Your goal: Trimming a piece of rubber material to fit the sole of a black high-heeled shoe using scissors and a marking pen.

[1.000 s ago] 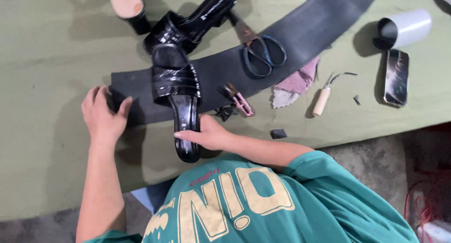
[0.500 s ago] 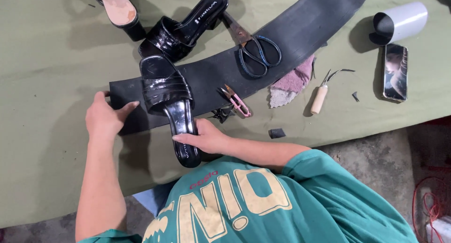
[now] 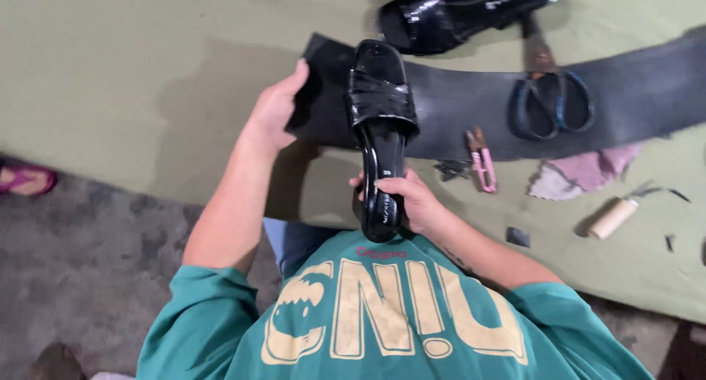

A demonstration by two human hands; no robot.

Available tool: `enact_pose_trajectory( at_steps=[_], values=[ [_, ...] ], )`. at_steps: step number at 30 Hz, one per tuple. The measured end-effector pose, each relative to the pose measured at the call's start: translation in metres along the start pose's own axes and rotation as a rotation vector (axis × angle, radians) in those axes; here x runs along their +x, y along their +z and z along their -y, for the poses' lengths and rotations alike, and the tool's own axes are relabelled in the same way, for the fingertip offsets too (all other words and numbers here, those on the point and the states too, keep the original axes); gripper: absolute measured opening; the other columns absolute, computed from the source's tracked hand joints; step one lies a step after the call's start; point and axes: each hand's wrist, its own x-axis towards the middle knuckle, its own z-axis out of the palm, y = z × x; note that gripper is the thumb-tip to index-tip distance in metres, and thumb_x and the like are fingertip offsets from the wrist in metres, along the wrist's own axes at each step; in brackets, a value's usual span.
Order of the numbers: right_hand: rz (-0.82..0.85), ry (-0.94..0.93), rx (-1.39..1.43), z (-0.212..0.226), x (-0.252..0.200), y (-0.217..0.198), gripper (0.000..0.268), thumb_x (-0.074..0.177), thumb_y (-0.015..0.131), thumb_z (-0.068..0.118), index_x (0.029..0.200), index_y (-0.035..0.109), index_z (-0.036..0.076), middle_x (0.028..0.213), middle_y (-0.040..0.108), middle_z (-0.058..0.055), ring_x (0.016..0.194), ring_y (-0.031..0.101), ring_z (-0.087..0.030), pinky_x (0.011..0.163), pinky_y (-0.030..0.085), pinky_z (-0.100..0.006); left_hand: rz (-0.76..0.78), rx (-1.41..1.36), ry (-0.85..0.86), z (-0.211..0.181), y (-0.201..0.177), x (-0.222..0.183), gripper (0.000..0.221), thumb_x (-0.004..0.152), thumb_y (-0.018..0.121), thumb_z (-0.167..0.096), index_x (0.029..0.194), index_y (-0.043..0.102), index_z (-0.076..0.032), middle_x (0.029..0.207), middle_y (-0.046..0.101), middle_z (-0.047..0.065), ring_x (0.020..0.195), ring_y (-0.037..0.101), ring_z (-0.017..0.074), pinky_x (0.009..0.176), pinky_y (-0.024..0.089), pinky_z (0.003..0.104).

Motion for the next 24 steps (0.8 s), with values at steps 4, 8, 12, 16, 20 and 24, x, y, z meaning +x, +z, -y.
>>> enact_pose_trajectory(
  at_steps=[4,8,12,16,20,24],
  values=[
    [0.146,0.187,-0.001,-0.012,0.010,-0.005,0.039,0.082,0.072,0.019,0.113,0.068,-0.004,0.119,0.072,-0.032,0.085,0.074,-0.027,0.077,0.061,-0.037,-0.188,-0.010,-0.094,-0.044,0.067,-0.059,0.052,0.087,0.064,-0.045,0.111,0.071,-0.001,0.109,0.076,0.016,0.097,0.074,0.0284,0.088,0.063,0.042],
    [0.260,0.160,0.099,-0.017,0.011,0.004,0.045,0.080,0.073,0.023,0.113,0.066,-0.006,0.088,0.075,-0.020,0.128,0.063,-0.043,0.091,0.057,-0.047,-0.187,0.025,-0.107,-0.049,0.075,-0.068,0.053,0.084,0.064,-0.049,0.109,0.072,-0.003,0.105,0.075,0.011,0.097,0.072,0.0258,0.088,0.061,0.038],
    [0.386,0.242,0.283,-0.015,0.016,0.013,0.035,0.083,0.068,0.025,0.110,0.068,0.001,0.089,0.076,-0.017,0.139,0.050,-0.051,0.107,0.044,-0.056,-0.062,0.053,-0.093,-0.051,0.078,-0.075,0.055,0.084,0.062,-0.051,0.105,0.073,-0.001,0.098,0.075,0.011,0.088,0.073,0.0256,0.077,0.061,0.037],
    [0.450,0.200,0.352,-0.009,0.015,0.023,0.033,0.089,0.072,0.036,0.099,0.069,0.004,0.074,0.063,-0.018,0.130,0.050,-0.055,0.114,0.034,-0.073,0.111,0.040,-0.082,-0.047,0.073,-0.077,0.045,0.093,0.059,-0.044,0.104,0.073,-0.002,0.097,0.075,0.012,0.087,0.073,0.0273,0.077,0.061,0.040],
    [0.464,0.172,0.325,-0.009,0.013,0.027,0.039,0.093,0.071,0.043,0.097,0.068,0.004,0.075,0.063,-0.016,0.129,0.050,-0.056,0.113,0.034,-0.074,0.214,0.030,-0.070,-0.043,0.070,-0.074,0.038,0.099,0.056,-0.041,0.102,0.073,-0.007,0.092,0.074,0.008,0.081,0.071,0.0229,0.074,0.059,0.036],
    [0.413,0.215,0.252,-0.014,0.014,0.023,0.038,0.094,0.069,0.042,0.105,0.070,0.005,0.087,0.073,-0.018,0.137,0.050,-0.055,0.106,0.045,-0.062,0.209,0.054,-0.075,-0.042,0.073,-0.076,0.047,0.093,0.059,-0.045,0.111,0.074,-0.005,0.100,0.075,0.009,0.090,0.071,0.0233,0.079,0.060,0.038]
  ],
)
